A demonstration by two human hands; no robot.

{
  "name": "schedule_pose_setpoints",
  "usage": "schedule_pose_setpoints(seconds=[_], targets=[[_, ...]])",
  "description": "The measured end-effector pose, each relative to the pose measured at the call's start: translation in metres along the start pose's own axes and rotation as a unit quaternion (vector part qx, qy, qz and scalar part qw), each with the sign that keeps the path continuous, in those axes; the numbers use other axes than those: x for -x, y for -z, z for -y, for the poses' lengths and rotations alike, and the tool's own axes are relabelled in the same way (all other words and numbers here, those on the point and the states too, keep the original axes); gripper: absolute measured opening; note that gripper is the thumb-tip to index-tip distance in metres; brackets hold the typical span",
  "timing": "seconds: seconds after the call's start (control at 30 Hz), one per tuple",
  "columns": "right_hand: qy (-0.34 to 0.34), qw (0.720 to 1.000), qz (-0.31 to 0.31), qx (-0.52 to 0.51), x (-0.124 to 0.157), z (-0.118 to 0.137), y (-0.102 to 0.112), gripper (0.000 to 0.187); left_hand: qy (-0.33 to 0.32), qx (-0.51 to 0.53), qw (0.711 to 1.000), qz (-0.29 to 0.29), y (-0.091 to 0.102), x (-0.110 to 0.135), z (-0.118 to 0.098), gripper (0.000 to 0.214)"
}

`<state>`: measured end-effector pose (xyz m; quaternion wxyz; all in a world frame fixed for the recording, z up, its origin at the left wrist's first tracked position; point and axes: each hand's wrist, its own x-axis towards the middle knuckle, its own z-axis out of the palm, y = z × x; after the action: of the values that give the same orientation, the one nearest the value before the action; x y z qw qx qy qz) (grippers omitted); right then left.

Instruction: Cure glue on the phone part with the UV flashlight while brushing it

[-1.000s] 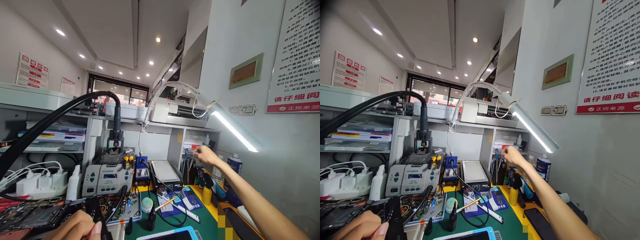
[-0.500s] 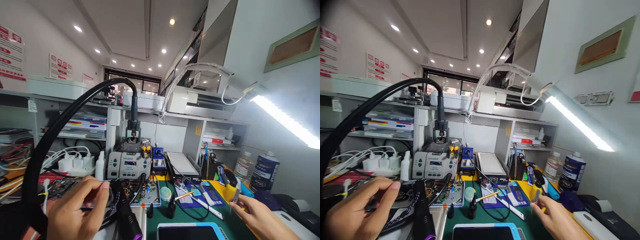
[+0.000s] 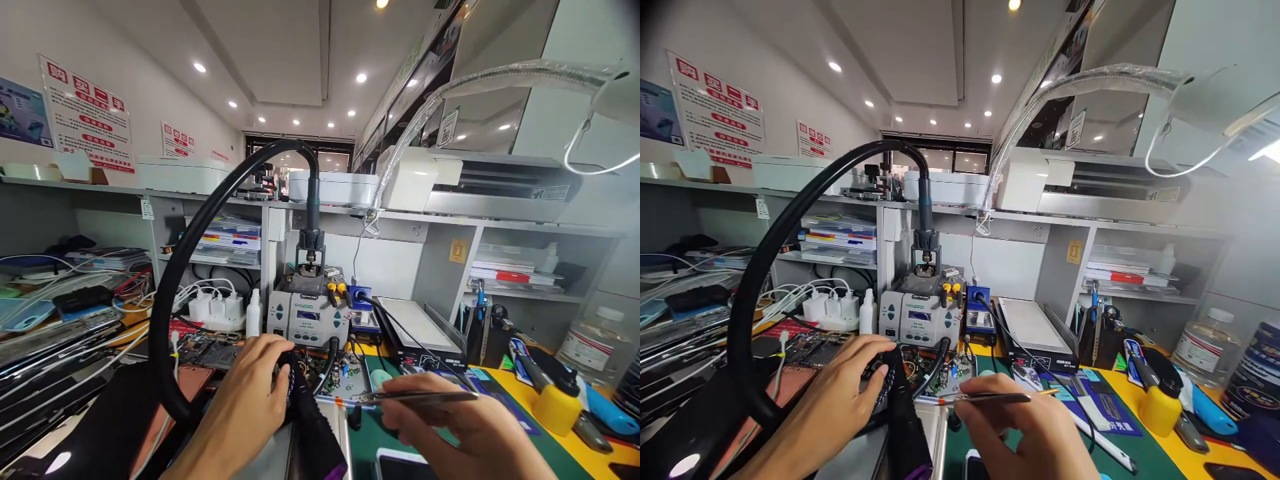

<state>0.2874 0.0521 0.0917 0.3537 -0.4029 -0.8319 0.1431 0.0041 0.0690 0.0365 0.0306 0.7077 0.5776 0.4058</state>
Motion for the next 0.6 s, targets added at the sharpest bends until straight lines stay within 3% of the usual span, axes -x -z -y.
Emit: schedule_pose_setpoints(seconds=[0.1,0.23,0.33,0.6], targets=[[-0.008,0.999,0.011,-0.031,-0.021,0.014,-0.029,0.028,-0.003,-0.010,1.000,0.027,-0.001,0.002,-0.006,0.035],[0.021,1.000,-0.015,-0.009,-0.026,0.009,-0.052,0.020,0.000,-0.020,0.999,0.050,0.000,0.002,-0.013,0.035],[0.050,0.999,-0.013,-0.008,-0.025,0.007,-0.059,0.017,0.000,-0.021,0.998,0.064,0.002,0.004,-0.015,0.035],[0.050,0.998,-0.015,-0.018,-0.027,0.008,-0.064,0.016,-0.009,-0.016,0.997,0.081,0.004,0.005,-0.018,0.033]])
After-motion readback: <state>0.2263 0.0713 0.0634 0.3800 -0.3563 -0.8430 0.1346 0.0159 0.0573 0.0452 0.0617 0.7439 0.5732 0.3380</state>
